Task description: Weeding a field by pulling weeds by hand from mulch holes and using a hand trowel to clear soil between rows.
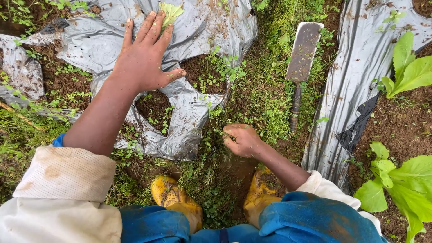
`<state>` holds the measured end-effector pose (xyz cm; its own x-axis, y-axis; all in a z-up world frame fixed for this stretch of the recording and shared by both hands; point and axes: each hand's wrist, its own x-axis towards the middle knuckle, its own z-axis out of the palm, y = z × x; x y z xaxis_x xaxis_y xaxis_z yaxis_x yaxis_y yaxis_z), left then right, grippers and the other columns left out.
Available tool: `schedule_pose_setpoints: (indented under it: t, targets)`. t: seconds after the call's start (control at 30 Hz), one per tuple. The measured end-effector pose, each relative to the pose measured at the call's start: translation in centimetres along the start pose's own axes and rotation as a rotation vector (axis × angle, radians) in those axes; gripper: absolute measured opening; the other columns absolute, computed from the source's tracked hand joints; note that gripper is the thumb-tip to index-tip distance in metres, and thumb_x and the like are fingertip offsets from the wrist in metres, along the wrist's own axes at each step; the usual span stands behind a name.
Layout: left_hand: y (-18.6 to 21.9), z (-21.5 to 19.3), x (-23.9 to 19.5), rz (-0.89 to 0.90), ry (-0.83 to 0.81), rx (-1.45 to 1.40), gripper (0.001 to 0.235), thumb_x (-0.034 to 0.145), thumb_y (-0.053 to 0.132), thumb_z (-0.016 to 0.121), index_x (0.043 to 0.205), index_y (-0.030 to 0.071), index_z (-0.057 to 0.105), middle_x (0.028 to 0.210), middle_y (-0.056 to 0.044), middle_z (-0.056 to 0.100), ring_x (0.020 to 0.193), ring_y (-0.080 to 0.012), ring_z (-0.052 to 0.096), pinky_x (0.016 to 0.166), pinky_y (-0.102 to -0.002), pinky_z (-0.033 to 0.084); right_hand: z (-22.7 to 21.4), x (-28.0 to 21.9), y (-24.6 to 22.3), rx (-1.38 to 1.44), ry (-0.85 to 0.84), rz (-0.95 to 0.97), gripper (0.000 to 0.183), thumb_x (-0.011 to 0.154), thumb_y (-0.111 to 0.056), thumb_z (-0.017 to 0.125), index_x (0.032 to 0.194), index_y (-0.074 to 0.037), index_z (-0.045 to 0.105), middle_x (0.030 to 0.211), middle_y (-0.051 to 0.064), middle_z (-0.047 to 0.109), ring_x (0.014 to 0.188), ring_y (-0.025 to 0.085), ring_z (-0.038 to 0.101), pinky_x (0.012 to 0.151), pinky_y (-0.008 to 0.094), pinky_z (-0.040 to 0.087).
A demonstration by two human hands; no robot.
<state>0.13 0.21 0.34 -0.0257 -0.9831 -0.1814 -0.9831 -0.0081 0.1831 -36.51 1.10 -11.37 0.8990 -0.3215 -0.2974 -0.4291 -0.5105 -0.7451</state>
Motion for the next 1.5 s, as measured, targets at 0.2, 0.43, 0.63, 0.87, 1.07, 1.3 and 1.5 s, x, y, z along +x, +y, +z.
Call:
schedule_pose_setpoints:
  t: [0.2, 0.43, 0.63, 0.87, 1.07, 1.3, 1.5]
  targets:
    - [0.0, -0.1, 0.0, 0.019, 0.025, 0.006, 0.105, 0.092, 0.073, 0.05, 0.165, 0.001, 0.029, 0.173, -0.021, 0.009, 0.159, -0.0342, 0.003, 0.121, -0.067, 0.0, -2.8, 2.4, -7.0, 0.038, -0.371, 0.521, 0.094, 0.093, -0.061, 0.052, 0.162, -0.011, 0.013, 0.145, 0.024, 0.051, 0.09, 0.037, 0.075, 0.094, 0.059, 0.058]
    - [0.0, 0.2, 0.1, 0.006, 0.013, 0.015, 0.109, 0.09, 0.074, 0.049, 0.165, 0.0, 0.024, 0.173, -0.02, 0.009, 0.159, -0.0325, 0.002, 0.122, -0.066, 0.0, -0.7, 2.9, -5.9, -0.238, -0.299, 0.329, 0.078, 0.097, -0.06, 0.052, 0.152, -0.008, 0.033, 0.16, 0.022, 0.033, 0.143, 0.042, 0.039, 0.106, 0.059, 0.046]
    - [0.2, 0.0, 0.2, -0.014, -0.01, 0.013, 0.108, 0.091, 0.075, 0.047, 0.165, 0.001, 0.021, 0.172, -0.02, 0.007, 0.159, -0.0328, 0.001, 0.122, -0.066, 0.0, 0.9, 3.6, -4.2, -0.152, -0.371, 0.385, 0.055, 0.106, -0.034, 0.04, 0.157, -0.014, 0.033, 0.126, 0.012, 0.049, 0.1, 0.025, 0.048, 0.084, 0.042, 0.045]
    - [0.5, -0.3, 0.2, -0.047, -0.026, 0.024, 0.1, 0.093, 0.064, 0.052, 0.164, 0.0, 0.024, 0.173, -0.016, 0.011, 0.159, -0.0286, 0.005, 0.122, -0.063, 0.005, 2.6, 2.7, -1.4, -0.17, -0.335, 0.208, 0.057, 0.096, -0.049, 0.04, 0.146, -0.023, 0.052, 0.153, 0.014, 0.048, 0.138, 0.036, 0.051, 0.105, 0.059, 0.047]
    - [0.7, 0.2, 0.5, -0.037, 0.043, 0.057, 0.083, 0.097, 0.042, 0.061, 0.163, 0.004, 0.029, 0.17, -0.019, 0.023, 0.157, -0.0333, 0.016, 0.123, -0.06, 0.013, -1.9, 2.0, -5.1, -0.189, -0.409, 0.209, 0.077, 0.097, -0.061, 0.038, 0.152, -0.008, 0.04, 0.075, 0.015, 0.07, 0.106, 0.036, 0.07, 0.106, 0.065, 0.046]
    - [0.9, 1.7, 0.5, 0.059, 0.229, 0.084, 0.065, 0.097, 0.027, 0.068, 0.156, 0.005, 0.052, 0.162, -0.019, 0.047, 0.15, -0.0341, 0.04, 0.125, -0.058, 0.015, -0.5, 3.2, -6.0, -0.333, -0.336, 0.246, 0.066, 0.1, -0.062, 0.045, 0.14, -0.01, 0.048, 0.063, 0.008, 0.064, 0.062, 0.031, 0.066, 0.052, 0.048, 0.055]
    - [2.3, 1.9, 1.4, 0.267, 0.403, 0.163, 0.048, 0.096, 0.02, 0.075, 0.142, 0.012, 0.066, 0.156, -0.01, 0.059, 0.144, -0.0289, 0.053, 0.127, -0.052, 0.022, 0.4, 2.6, -3.1, -0.065, -0.405, 0.286, 0.037, 0.099, -0.017, 0.052, 0.132, -0.023, 0.066, 0.072, 0.002, 0.064, 0.051, 0.014, 0.056, 0.063, 0.041, 0.064]
